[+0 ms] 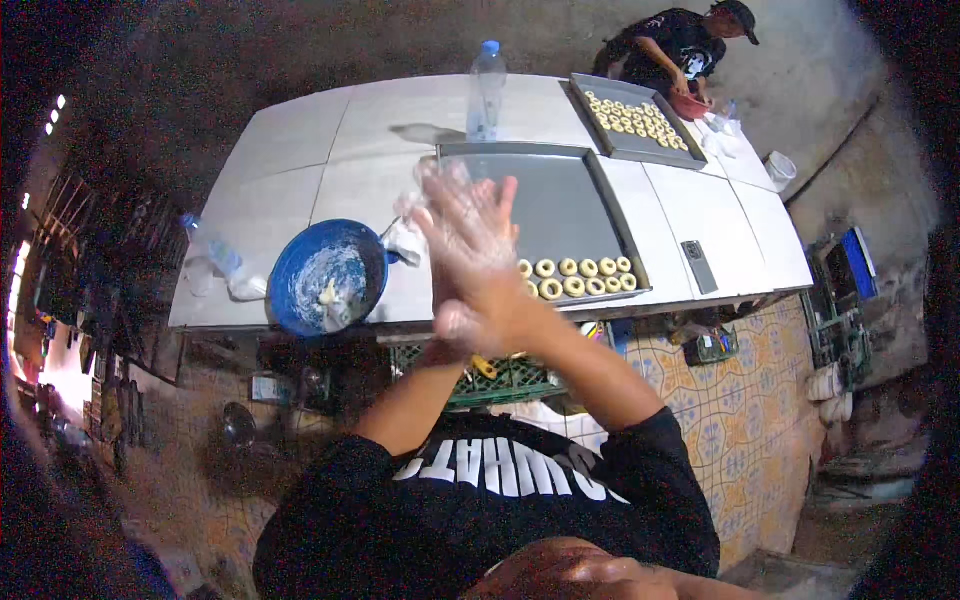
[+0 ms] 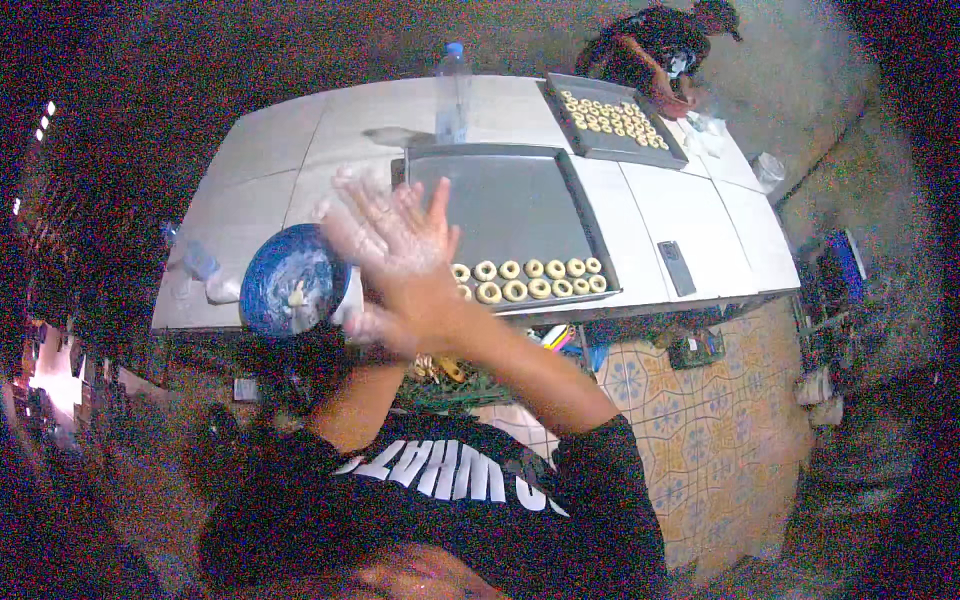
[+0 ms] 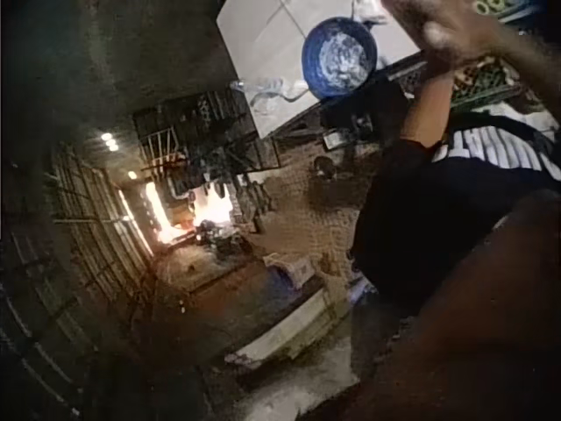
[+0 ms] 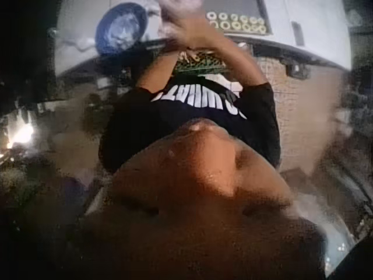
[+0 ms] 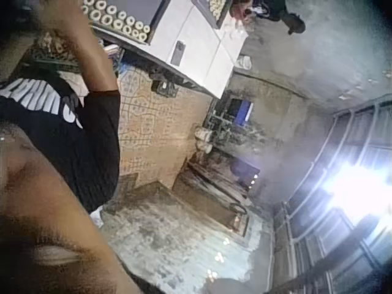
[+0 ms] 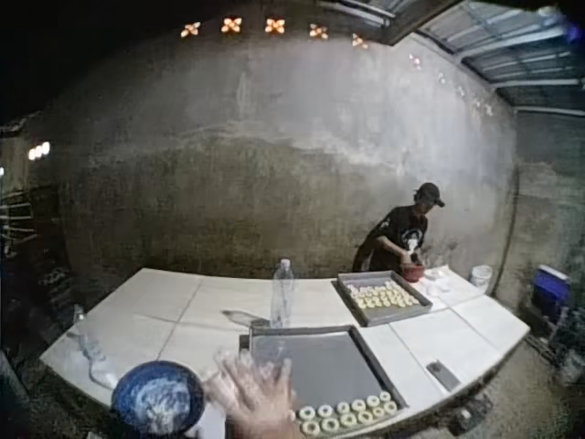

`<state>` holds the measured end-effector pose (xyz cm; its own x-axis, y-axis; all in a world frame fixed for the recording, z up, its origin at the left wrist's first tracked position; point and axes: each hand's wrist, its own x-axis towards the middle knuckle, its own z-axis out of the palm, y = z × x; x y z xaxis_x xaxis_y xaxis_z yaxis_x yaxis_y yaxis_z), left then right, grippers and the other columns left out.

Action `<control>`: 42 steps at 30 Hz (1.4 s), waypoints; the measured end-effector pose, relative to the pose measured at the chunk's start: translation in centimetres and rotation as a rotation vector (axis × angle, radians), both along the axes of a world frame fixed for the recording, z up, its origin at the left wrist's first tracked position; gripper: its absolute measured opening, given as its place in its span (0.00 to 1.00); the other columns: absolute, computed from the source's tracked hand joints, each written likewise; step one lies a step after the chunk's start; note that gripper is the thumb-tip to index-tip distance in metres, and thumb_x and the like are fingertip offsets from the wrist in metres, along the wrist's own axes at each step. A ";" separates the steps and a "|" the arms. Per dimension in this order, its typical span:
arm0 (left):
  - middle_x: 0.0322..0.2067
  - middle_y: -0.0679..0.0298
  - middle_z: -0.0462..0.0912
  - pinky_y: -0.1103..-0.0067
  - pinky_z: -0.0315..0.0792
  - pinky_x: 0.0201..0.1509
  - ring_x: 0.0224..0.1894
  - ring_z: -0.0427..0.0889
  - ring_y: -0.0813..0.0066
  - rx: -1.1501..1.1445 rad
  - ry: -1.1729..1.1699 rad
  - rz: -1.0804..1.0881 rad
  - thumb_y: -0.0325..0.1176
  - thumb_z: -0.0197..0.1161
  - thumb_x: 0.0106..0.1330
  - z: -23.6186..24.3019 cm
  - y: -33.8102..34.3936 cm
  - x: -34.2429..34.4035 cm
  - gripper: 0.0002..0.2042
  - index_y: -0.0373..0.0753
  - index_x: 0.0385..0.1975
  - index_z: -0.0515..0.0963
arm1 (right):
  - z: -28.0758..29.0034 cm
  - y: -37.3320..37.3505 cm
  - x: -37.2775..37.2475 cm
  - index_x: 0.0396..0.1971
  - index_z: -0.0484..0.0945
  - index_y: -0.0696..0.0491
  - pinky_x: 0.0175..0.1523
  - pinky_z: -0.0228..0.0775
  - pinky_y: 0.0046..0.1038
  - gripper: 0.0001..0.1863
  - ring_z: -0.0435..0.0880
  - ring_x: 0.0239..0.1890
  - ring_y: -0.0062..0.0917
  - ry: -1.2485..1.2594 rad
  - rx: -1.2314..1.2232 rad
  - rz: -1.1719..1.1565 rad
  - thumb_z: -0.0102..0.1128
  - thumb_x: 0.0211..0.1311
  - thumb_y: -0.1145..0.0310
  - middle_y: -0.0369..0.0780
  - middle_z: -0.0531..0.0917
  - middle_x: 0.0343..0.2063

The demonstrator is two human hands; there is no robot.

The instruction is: The person shapes dough into a ring and places it onto a metal tray, rubs flour from a bowl onto their hands, and rolls and shapes another piece of dough.

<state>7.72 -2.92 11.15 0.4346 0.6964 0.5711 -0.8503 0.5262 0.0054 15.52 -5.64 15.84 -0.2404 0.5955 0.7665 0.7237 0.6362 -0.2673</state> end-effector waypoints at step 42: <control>0.80 0.60 0.49 0.62 0.44 0.81 0.80 0.50 0.61 0.023 0.570 0.678 0.69 0.37 0.74 3.7 6.0 -13.5 0.44 0.44 0.81 0.44 | -0.3 6.1 -14.4 0.77 0.58 0.50 0.76 0.33 0.67 0.47 0.41 0.80 0.59 0.090 -0.096 0.303 0.41 0.70 0.30 0.54 0.52 0.78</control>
<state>-5.79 3.05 14.90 0.1552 0.8986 0.4104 -0.8438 -0.0955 0.5282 1.14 0.51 15.55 -0.3520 0.5774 0.7367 0.4760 0.7881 -0.3903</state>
